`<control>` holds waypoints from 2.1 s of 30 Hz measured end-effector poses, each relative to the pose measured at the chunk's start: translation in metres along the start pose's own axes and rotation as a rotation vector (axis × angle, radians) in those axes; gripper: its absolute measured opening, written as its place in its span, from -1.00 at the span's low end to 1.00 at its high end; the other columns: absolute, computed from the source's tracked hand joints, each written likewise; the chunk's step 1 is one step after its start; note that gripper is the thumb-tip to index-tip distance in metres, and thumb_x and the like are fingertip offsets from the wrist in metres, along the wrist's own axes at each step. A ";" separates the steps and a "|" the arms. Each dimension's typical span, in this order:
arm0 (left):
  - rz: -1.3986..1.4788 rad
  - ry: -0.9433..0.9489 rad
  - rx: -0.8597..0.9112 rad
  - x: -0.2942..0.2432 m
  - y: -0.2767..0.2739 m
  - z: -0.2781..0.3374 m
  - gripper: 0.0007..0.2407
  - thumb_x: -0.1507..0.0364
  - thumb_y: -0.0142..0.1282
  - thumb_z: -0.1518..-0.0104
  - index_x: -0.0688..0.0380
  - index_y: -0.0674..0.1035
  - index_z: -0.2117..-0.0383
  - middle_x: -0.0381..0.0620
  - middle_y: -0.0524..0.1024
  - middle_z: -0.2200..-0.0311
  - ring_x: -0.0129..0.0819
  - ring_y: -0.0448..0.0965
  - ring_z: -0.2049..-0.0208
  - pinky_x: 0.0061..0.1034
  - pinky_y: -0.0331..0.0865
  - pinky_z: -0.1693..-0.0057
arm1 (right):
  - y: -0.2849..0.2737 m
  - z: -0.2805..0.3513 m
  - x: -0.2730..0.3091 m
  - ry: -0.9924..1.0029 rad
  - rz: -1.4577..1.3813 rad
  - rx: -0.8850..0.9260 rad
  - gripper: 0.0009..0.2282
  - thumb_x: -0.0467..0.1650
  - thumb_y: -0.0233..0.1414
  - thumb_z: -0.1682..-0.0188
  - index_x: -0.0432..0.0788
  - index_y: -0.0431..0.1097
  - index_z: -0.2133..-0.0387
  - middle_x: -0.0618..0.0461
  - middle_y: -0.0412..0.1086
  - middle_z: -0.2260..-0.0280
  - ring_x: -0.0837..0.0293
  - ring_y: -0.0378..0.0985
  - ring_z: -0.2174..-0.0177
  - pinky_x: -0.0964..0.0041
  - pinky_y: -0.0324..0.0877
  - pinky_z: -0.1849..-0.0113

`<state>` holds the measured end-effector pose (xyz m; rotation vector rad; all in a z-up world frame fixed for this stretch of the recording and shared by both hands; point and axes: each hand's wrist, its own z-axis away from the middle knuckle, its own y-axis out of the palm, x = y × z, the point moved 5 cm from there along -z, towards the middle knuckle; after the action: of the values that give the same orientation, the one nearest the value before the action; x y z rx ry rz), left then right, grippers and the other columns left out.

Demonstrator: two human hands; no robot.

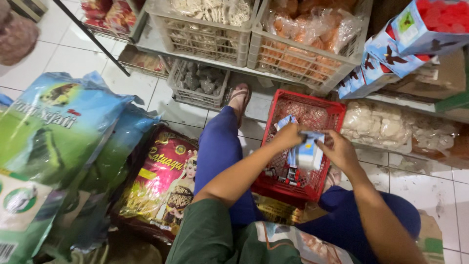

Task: The person sits on the floor and sorts boxes of matches into a red plastic crate, then picks up and handles small plastic bags containing granular items.

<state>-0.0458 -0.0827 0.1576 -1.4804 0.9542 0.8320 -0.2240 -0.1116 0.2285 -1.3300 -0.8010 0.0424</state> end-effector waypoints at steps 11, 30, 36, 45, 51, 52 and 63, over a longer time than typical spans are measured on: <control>-0.046 -0.136 0.091 0.046 0.019 0.024 -0.83 0.38 0.13 -0.18 0.04 0.68 0.17 0.15 0.64 0.29 0.01 0.65 0.25 -0.19 0.48 0.08 | 0.042 -0.015 0.016 -0.281 0.206 -0.042 -0.85 -0.36 0.17 0.05 -0.14 0.54 0.26 -0.07 0.51 0.15 -0.19 0.54 0.18 -0.03 0.42 0.12; 0.457 -0.220 -0.226 0.125 -0.076 0.034 -0.68 0.39 0.36 -0.18 0.34 0.59 0.03 -0.06 0.68 0.25 -0.40 0.62 0.24 -0.46 0.49 0.08 | 0.108 -0.028 -0.059 -0.045 -0.444 0.089 -0.85 -0.41 0.16 -0.22 -0.22 0.46 0.03 -0.08 0.51 0.18 0.13 0.56 0.24 0.17 0.44 0.13; 0.638 -0.158 -0.357 0.138 -0.076 0.027 -0.77 0.46 0.38 -0.16 0.36 0.62 0.18 -0.15 0.65 0.27 -0.43 0.59 0.25 -0.49 0.47 0.06 | 0.216 0.020 -0.112 0.078 0.356 0.624 -0.48 -0.32 0.19 0.12 -0.13 0.31 -0.15 -0.24 0.27 -0.15 -0.21 0.40 -0.08 -0.24 0.30 -0.02; 0.549 -0.163 -0.327 0.123 -0.069 0.028 -0.74 0.43 0.36 -0.17 0.31 0.56 0.13 -0.12 0.65 0.25 -0.45 0.60 0.25 -0.50 0.49 0.08 | 0.291 0.049 -0.167 0.250 0.053 0.414 -0.44 -0.38 0.30 0.19 -0.10 0.33 -0.15 -0.26 0.12 -0.27 -0.24 0.26 -0.21 -0.01 0.25 -0.20; 0.585 -0.190 -0.285 0.125 -0.063 0.027 -0.71 0.41 0.33 -0.17 0.33 0.56 0.09 -0.07 0.66 0.22 -0.39 0.64 0.22 -0.46 0.52 0.07 | 0.307 0.056 -0.153 0.125 0.208 0.525 -0.56 -0.24 0.17 -0.09 -0.11 0.34 -0.20 -0.28 0.38 -0.11 -0.27 0.43 -0.08 -0.12 0.34 -0.09; 0.556 -0.195 -0.301 0.124 -0.061 0.027 -0.70 0.41 0.34 -0.15 0.33 0.54 0.09 -0.07 0.67 0.22 -0.39 0.64 0.23 -0.46 0.52 0.08 | 0.306 0.060 -0.145 0.114 0.229 0.466 -0.55 -0.23 0.21 -0.02 -0.14 0.36 -0.13 -0.28 0.41 -0.05 -0.27 0.45 -0.04 -0.11 0.36 -0.04; 0.454 -0.125 -0.343 0.153 -0.050 0.026 -0.75 0.36 0.36 -0.15 0.32 0.60 0.23 -0.16 0.62 0.35 -0.44 0.57 0.32 -0.46 0.47 0.17 | 0.327 0.043 -0.214 0.655 -0.592 0.387 -0.71 -0.41 0.30 0.08 -0.25 0.47 0.12 -0.10 0.54 0.29 0.09 0.58 0.33 0.20 0.51 0.30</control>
<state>0.0644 -0.0724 0.0378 -1.4940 1.1102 1.4609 -0.2720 -0.0825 -0.1607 -0.6338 -0.5514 -0.6457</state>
